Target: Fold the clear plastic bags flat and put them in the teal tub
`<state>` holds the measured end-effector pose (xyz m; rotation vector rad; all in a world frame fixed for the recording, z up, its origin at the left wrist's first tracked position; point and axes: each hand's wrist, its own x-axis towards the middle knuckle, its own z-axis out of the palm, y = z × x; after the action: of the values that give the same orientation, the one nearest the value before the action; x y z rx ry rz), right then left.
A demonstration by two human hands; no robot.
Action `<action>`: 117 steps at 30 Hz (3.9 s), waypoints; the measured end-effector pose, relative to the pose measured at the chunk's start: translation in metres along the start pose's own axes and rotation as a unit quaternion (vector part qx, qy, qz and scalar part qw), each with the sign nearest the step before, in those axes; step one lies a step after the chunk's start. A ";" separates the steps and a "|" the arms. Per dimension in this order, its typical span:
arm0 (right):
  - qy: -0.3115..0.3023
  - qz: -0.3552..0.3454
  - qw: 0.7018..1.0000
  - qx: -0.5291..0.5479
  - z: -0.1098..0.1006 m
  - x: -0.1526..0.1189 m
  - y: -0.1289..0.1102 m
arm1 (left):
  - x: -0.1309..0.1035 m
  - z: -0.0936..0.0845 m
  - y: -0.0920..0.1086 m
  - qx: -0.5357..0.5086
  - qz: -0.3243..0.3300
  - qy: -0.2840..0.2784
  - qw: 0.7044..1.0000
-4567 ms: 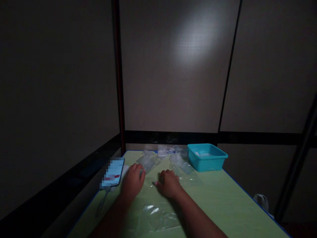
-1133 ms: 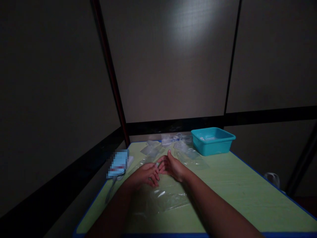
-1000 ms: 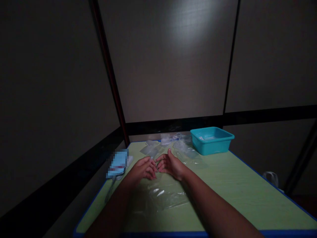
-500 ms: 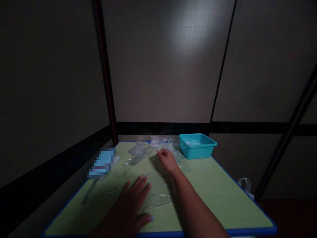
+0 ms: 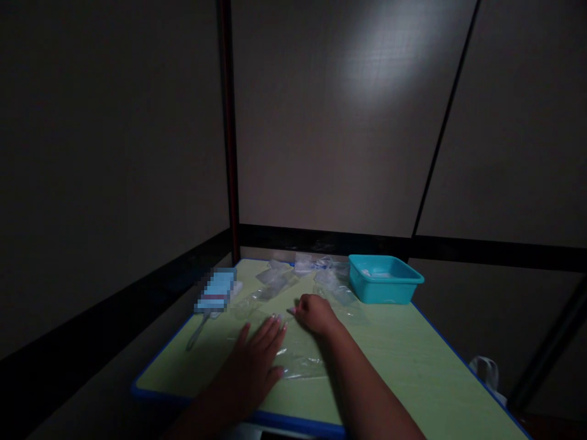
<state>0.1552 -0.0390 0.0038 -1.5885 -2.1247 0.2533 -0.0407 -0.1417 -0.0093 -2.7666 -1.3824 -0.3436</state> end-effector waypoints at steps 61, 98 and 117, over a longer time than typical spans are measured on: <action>0.061 -0.077 0.980 0.173 -0.033 -0.182 -0.005 | -0.030 -0.027 -0.037 -0.368 -0.016 0.019 0.929; 0.038 0.128 0.978 -0.158 -0.013 -0.132 -0.023 | -0.033 -0.017 0.025 0.032 0.003 0.204 0.979; 0.041 0.146 0.978 -0.143 -0.015 -0.132 -0.025 | -0.047 0.037 0.027 0.052 -0.002 0.107 0.993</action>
<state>0.1697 -0.1724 -0.0072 -2.0421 -1.9273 -0.0287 -0.0401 -0.1904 -0.0535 -2.5561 -1.3150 -0.5347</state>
